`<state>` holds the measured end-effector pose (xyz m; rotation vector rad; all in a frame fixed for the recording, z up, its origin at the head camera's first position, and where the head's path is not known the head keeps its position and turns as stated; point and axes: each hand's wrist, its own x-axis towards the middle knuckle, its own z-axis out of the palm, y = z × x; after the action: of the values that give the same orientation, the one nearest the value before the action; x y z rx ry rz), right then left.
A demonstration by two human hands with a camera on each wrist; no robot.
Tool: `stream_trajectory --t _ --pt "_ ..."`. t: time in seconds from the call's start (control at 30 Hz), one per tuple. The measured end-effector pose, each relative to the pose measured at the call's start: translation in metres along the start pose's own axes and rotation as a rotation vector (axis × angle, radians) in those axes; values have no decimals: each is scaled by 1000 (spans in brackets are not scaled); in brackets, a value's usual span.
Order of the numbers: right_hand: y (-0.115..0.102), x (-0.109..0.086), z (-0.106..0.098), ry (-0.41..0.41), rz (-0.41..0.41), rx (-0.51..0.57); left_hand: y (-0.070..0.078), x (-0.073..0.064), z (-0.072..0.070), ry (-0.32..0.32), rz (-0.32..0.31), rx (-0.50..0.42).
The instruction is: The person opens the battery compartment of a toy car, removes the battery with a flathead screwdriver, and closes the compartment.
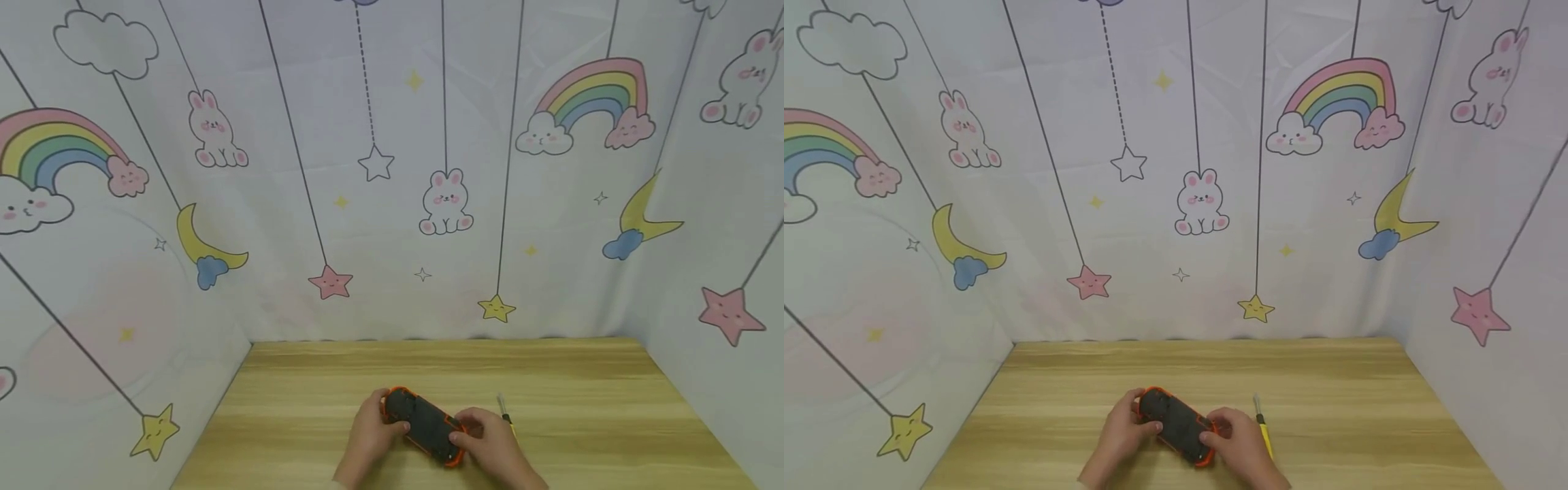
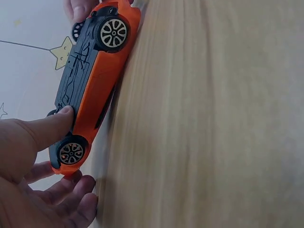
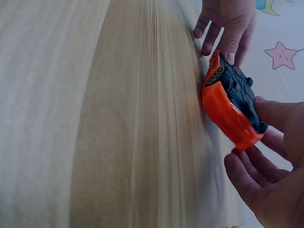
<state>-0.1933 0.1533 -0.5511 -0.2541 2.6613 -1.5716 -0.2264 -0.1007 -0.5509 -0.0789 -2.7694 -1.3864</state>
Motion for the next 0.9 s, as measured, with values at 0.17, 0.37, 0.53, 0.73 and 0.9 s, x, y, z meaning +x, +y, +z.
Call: stream_trajectory --t 0.17,0.37,0.53,0.73,0.9 --pt "-7 5 1 30 -47 -114 6 3 -2 -44 28 15" --pt "-10 12 4 -8 -90 -162 7 4 -1 -94 38 -7" --pt "-9 16 7 -51 -77 -175 5 6 2 -94 33 -19" --pt "-9 16 11 -55 -40 -171 3 5 4 -70 25 -49" --pt "-10 15 11 -43 -12 -163 4 3 5 -48 13 -60"
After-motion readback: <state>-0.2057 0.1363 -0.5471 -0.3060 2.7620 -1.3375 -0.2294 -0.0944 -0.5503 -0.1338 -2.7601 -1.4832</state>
